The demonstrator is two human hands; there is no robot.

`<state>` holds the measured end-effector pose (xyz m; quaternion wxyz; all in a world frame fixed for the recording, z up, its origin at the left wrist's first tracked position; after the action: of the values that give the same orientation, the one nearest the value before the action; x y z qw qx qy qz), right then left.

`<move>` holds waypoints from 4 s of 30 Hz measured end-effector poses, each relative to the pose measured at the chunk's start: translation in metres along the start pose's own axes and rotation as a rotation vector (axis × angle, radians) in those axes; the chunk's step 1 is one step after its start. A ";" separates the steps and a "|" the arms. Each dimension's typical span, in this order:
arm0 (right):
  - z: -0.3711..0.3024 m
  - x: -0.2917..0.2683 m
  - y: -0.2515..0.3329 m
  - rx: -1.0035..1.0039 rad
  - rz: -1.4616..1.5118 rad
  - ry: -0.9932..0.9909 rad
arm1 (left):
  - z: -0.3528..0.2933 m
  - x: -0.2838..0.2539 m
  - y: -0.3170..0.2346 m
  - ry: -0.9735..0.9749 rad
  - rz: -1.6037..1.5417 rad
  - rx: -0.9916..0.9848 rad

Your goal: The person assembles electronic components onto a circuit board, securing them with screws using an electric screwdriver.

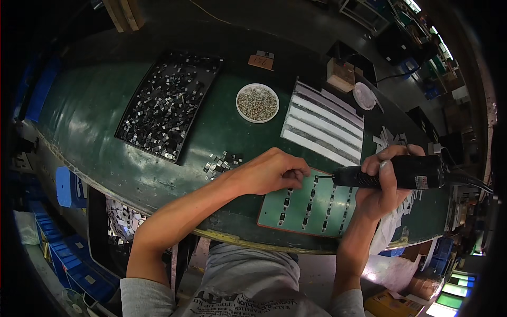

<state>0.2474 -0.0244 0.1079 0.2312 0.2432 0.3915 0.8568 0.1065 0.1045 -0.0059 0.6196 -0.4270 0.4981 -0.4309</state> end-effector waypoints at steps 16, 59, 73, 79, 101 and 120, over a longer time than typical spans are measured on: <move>0.005 0.019 -0.011 0.106 -0.046 0.092 | 0.000 0.005 -0.009 -0.050 0.083 0.102; -0.018 -0.003 0.015 0.039 0.052 -0.032 | 0.001 0.013 -0.012 -0.077 0.429 0.288; -0.015 0.005 0.011 0.072 0.028 0.006 | 0.002 0.011 -0.011 -0.077 0.406 0.267; -0.017 0.011 0.003 0.095 -0.050 0.085 | 0.000 0.008 -0.011 -0.064 0.418 0.252; -0.027 -0.009 0.035 -0.125 -0.018 0.176 | 0.019 -0.119 0.028 -0.447 0.850 -0.402; -0.028 -0.020 0.037 -0.109 -0.010 0.095 | 0.016 -0.118 0.019 -0.564 0.820 -0.143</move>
<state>0.2385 -0.0730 0.1159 0.2296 0.1874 0.3562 0.8862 0.1086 0.2242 0.0079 0.8176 -0.3373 0.4664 0.0157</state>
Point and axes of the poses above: each hand's wrist, its own z-axis towards the middle knuckle, its own x-axis out of the palm, y = z × x, the point moved 5 cm from there along z, towards the middle knuckle, and after that the axes turned 5 degrees about y, right-handed, at the moved point
